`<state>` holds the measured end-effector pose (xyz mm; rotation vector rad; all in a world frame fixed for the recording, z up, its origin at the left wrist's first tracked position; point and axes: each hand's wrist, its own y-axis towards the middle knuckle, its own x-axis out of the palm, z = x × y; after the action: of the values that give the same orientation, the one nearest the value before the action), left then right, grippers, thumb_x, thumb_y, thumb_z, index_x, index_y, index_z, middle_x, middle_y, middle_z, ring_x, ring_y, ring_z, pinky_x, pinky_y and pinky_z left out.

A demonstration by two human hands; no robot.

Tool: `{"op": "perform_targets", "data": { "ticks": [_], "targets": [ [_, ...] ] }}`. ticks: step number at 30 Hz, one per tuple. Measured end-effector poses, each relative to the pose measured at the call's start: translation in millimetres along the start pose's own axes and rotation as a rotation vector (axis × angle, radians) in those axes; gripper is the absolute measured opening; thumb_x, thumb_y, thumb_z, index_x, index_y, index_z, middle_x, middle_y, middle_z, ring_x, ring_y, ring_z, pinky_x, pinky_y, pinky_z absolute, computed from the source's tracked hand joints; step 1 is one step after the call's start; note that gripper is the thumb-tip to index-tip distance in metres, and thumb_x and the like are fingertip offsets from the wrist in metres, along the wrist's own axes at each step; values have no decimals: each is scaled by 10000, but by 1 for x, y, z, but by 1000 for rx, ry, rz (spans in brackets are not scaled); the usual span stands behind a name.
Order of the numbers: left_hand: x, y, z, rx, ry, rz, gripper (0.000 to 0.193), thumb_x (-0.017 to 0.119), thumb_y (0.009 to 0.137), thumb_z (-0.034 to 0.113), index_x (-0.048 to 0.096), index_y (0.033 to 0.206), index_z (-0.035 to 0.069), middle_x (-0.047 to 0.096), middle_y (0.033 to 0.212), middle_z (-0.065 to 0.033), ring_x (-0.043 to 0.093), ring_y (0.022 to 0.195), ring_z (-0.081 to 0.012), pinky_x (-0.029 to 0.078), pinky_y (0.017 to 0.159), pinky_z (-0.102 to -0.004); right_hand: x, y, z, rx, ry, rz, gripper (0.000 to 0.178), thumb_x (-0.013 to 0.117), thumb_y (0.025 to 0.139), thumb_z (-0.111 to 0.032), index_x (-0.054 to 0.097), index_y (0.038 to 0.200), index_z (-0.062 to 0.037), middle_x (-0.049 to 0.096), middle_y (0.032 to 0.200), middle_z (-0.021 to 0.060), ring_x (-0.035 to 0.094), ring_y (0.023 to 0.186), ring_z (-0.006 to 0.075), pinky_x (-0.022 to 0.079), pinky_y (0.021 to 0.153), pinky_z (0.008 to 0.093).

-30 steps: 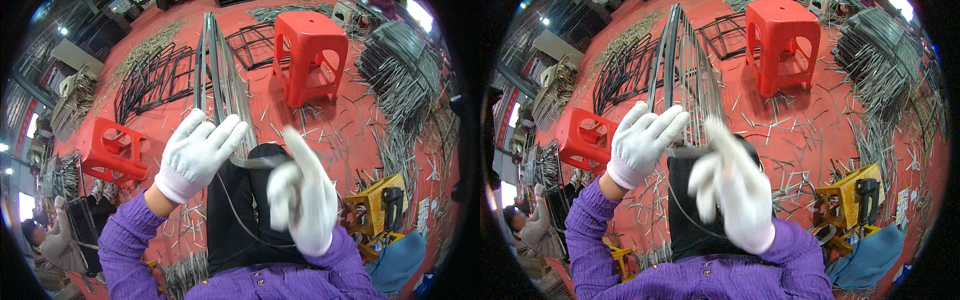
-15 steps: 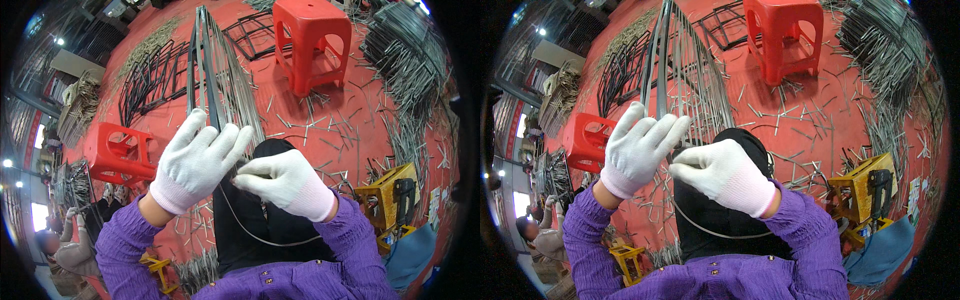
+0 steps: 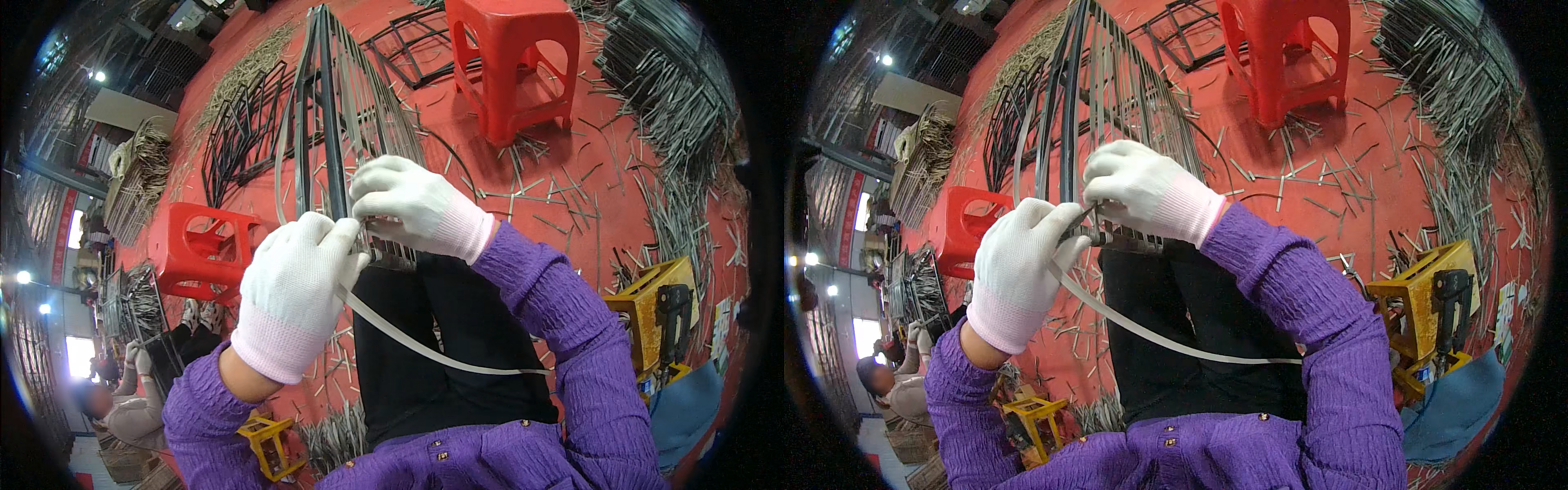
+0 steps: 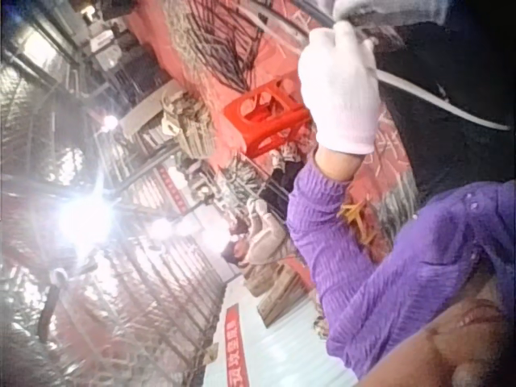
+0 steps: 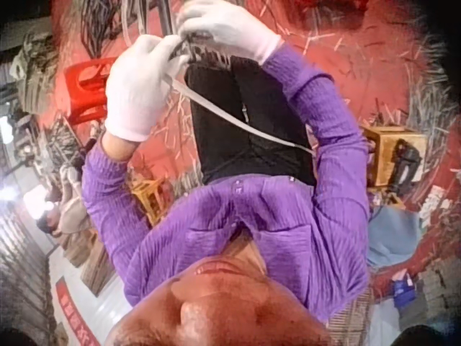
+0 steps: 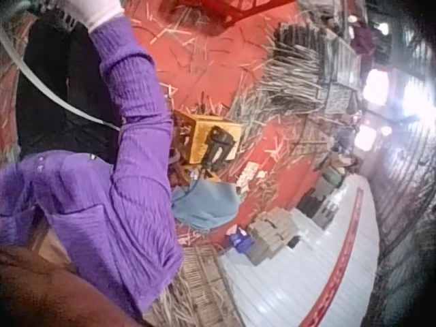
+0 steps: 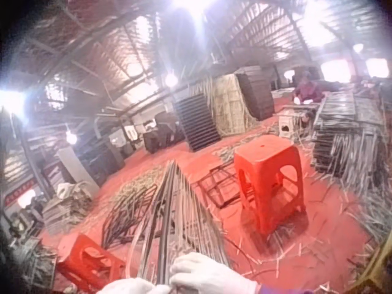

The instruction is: The person sits on the floor and assembles a metal frame by inserting thin metal rods into a frame structure and securing them with a pneumatic nail gun. The person repeatedly aligns rods, fires the nail gun, and adjusts the frame.

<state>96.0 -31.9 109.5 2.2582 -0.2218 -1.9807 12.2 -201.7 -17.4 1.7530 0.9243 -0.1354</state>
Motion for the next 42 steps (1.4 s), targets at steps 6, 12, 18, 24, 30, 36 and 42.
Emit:
{"op": "perform_targets", "data": {
  "ticks": [6,12,18,24,30,36,42],
  "targets": [
    [-4,10,4,191,192,-100,188,626,802,133,626,985,90,540,874,-57,581,835,-242,471,768,-367,-4,3,-6,21,-141,-68,211,734,721,-76,640,909,-60,614,1079,89,606,1113,289,545,904,367],
    [-6,10,12,195,323,-91,202,614,771,116,619,972,98,510,884,-50,560,836,-230,468,782,-353,27,-31,-25,104,-167,407,457,687,756,-14,633,1209,-45,650,1151,117,674,1014,281,573,855,345],
    [-4,10,3,199,94,-42,228,617,758,92,634,985,115,529,926,-36,552,830,-223,469,808,-356,21,-42,-64,566,274,297,168,628,839,-25,620,1007,-9,633,781,130,636,655,257,501,607,323],
    [-5,5,-3,318,140,-99,232,628,761,113,650,991,122,532,947,-13,558,857,-187,476,791,-312,15,-54,-84,626,390,203,147,621,943,-179,575,906,-45,600,690,177,650,674,362,486,557,416],
    [6,-3,-16,403,-10,215,411,751,653,144,682,1058,134,553,1041,-25,537,791,-186,476,703,-343,46,-70,-89,402,21,248,90,672,832,-47,604,887,-71,631,714,89,633,640,295,490,577,386],
    [50,-5,-13,-8,-637,362,142,692,844,49,669,981,77,547,918,-79,560,833,-213,468,730,-327,45,-55,-106,653,223,316,43,617,915,-84,611,925,-43,600,685,84,598,585,235,458,552,337],
    [76,-8,-17,100,-615,497,113,624,877,64,649,986,74,544,886,-86,539,827,-246,439,766,-351,9,-30,-137,718,562,258,214,489,1008,-165,596,902,-14,456,632,23,443,538,102,391,530,278]
  ]
}}
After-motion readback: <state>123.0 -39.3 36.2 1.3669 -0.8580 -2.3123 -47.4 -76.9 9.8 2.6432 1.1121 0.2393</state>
